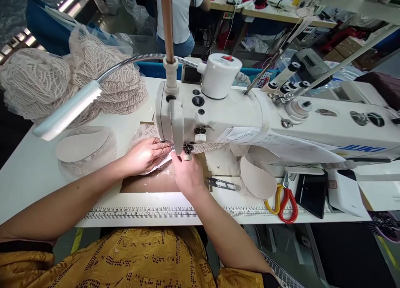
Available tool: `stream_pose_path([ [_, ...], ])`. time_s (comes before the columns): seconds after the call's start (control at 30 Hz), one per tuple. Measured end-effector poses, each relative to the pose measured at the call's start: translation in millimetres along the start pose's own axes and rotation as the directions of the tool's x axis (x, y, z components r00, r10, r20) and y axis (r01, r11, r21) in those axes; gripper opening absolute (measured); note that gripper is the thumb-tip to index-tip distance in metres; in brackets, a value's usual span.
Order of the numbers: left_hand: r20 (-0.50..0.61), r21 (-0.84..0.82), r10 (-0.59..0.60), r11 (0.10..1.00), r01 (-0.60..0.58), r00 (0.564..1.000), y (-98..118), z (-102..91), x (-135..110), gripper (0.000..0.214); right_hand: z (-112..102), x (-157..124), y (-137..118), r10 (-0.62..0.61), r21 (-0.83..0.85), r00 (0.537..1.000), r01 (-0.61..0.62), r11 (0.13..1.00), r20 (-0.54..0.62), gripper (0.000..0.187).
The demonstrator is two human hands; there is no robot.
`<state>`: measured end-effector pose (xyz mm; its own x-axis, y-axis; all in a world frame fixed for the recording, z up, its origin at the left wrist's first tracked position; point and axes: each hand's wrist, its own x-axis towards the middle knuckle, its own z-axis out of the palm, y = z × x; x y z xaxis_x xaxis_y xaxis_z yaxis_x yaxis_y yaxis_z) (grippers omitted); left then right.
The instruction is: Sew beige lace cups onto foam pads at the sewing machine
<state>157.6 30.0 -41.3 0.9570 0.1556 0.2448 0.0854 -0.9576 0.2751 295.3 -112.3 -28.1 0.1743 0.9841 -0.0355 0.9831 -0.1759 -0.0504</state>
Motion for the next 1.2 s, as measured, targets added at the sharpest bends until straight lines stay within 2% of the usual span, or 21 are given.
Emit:
stream_pose_path([
  [0.1,-0.012,0.01,-0.017,1.0,0.017,1.0,0.7,0.1,0.6,0.039,-0.8,-0.7,0.1,-0.002,0.003,1.0,0.002,1.0,0.002,0.053],
  [0.23,-0.01,0.045,-0.12,0.992,0.12,0.993,3.9,-0.9,2.5,0.041,2.1,-2.4,2.1,-0.01,0.025,1.0,0.01,1.0,-0.009,0.052],
  [0.4,-0.001,0.09,-0.224,0.971,0.223,0.975,6.4,1.5,0.2,0.042,9.1,-4.4,5.5,-0.034,0.054,0.996,0.038,0.998,-0.082,0.049],
  [0.53,0.014,0.14,-0.343,0.931,0.338,0.939,7.6,2.6,-0.7,0.045,12.7,-4.6,6.7,-0.036,0.075,0.99,0.046,0.996,-0.136,0.048],
  [0.63,0.038,0.124,-0.43,0.898,0.423,0.902,7.7,-6.4,-2.8,0.046,13.9,-4.5,7.8,-0.027,0.144,0.981,0.055,0.988,-0.192,0.044],
  [0.7,0.102,0.055,-0.409,0.912,0.406,0.907,8.7,-17.8,-9.0,0.041,14.2,-5.0,9.3,-0.029,0.213,0.968,0.083,0.974,-0.248,0.041],
  [0.73,0.157,-0.006,-0.359,0.931,0.365,0.92,10.1,-24.2,-13.8,0.038,14.1,-5.5,10.2,-0.033,0.249,0.961,0.104,0.963,-0.275,0.04],
  [0.8,0.268,-0.186,-0.187,0.953,0.241,0.945,14.8,-36.0,-25.2,0.034,13.7,-7.3,12.0,-0.054,0.316,0.947,0.159,0.935,-0.317,0.037],
  [0.83,0.286,-0.284,-0.097,0.942,0.181,0.953,17.8,-40.6,-30.7,0.033,13.4,-8.3,12.8,-0.073,0.343,0.941,0.192,0.92,-0.331,0.036],
  [0.9,0.216,-0.425,-0.015,0.899,0.108,0.976,23.1,-46.6,-38.8,0.028,12.8,-10.3,14.0,-0.12,0.378,0.927,0.259,0.889,-0.355,0.035],
  [0.93,0.141,-0.455,-0.04,0.885,0.101,0.989,24.5,-47.8,-40.6,0.027,12.5,-11.0,14.4,-0.148,0.385,0.919,0.294,0.875,-0.365,0.035],
  [1.0,-0.001,-0.437,-0.174,0.886,0.156,0.985,23.9,-47.5,-39.0,0.028,12.3,-12.0,14.8,-0.208,0.376,0.905,0.352,0.857,-0.372,0.035],
  [1.07,-0.028,-0.343,-0.286,0.903,0.259,0.958,19.3,-45.3,-31.8,0.033,12.2,-12.2,14.8,-0.262,0.335,0.899,0.381,0.862,-0.35,0.034],
  [1.1,0.013,-0.283,-0.318,0.908,0.308,0.948,16.2,-44.1,-27.0,0.037,12.2,-12.1,14.7,-0.28,0.306,0.901,0.383,0.872,-0.331,0.034],
  [1.2,0.246,-0.183,-0.37,0.89,0.418,0.896,8.0,-42.4,-13.0,0.041,12.3,-11.3,14.6,-0.28,0.229,0.917,0.349,0.909,-0.285,0.033],
])
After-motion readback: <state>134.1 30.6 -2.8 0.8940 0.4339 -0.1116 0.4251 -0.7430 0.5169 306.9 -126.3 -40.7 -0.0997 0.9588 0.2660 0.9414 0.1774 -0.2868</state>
